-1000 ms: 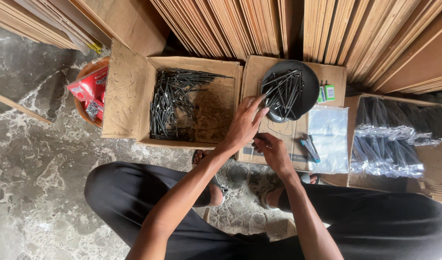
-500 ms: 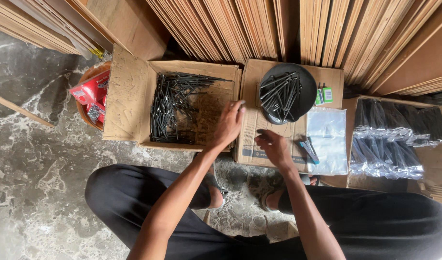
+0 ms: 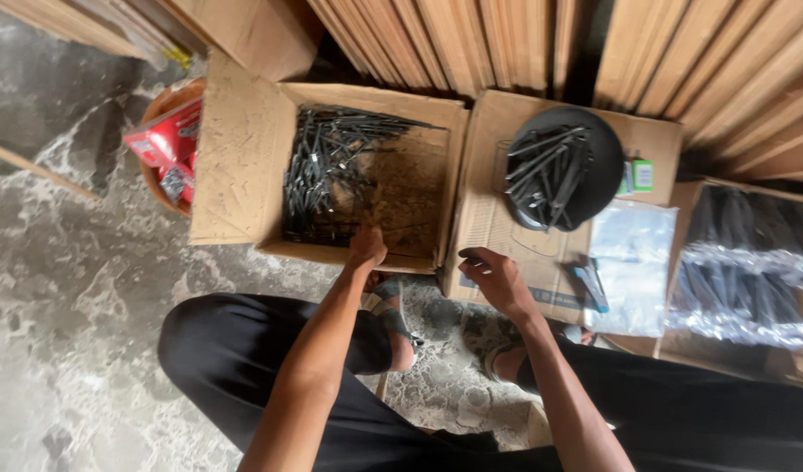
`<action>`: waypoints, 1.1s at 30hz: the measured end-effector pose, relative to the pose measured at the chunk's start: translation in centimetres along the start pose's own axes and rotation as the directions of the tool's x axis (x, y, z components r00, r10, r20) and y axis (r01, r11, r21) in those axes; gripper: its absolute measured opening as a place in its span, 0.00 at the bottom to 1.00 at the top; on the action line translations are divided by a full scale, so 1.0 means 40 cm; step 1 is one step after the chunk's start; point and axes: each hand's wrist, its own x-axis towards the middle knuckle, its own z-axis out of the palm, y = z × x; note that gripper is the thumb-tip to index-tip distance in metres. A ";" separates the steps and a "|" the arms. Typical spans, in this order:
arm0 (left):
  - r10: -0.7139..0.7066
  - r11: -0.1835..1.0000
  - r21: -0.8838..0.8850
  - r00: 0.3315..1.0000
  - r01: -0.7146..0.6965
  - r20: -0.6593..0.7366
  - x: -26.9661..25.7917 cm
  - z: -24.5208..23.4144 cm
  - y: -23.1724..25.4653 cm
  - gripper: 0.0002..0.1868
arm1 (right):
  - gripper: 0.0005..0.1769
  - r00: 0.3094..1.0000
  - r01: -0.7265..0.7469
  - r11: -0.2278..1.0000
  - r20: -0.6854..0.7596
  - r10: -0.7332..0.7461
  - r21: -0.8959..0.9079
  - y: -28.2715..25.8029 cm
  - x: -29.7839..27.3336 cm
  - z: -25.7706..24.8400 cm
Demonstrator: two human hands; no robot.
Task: The person sits on the floor and transfers metal fasteners from a cardboard box into a black bowl. They then open a small plastic bag and place fasteners inside it.
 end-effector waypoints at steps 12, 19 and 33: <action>-0.278 0.958 0.031 0.951 0.285 -0.133 0.188 0.057 -0.052 0.10 | 0.17 0.996 -0.086 0.996 0.030 0.087 -0.026 -0.096 0.032 0.005; -0.213 0.976 -0.109 0.937 0.190 -0.276 0.199 0.138 -0.081 0.15 | 0.17 0.992 -0.123 0.992 0.027 0.123 -0.013 -0.071 0.031 0.004; 0.178 0.971 0.238 0.566 0.034 -0.805 -0.006 -0.166 0.065 0.16 | 0.16 0.997 0.008 0.996 -0.074 -0.015 -0.093 -0.013 -0.046 -0.014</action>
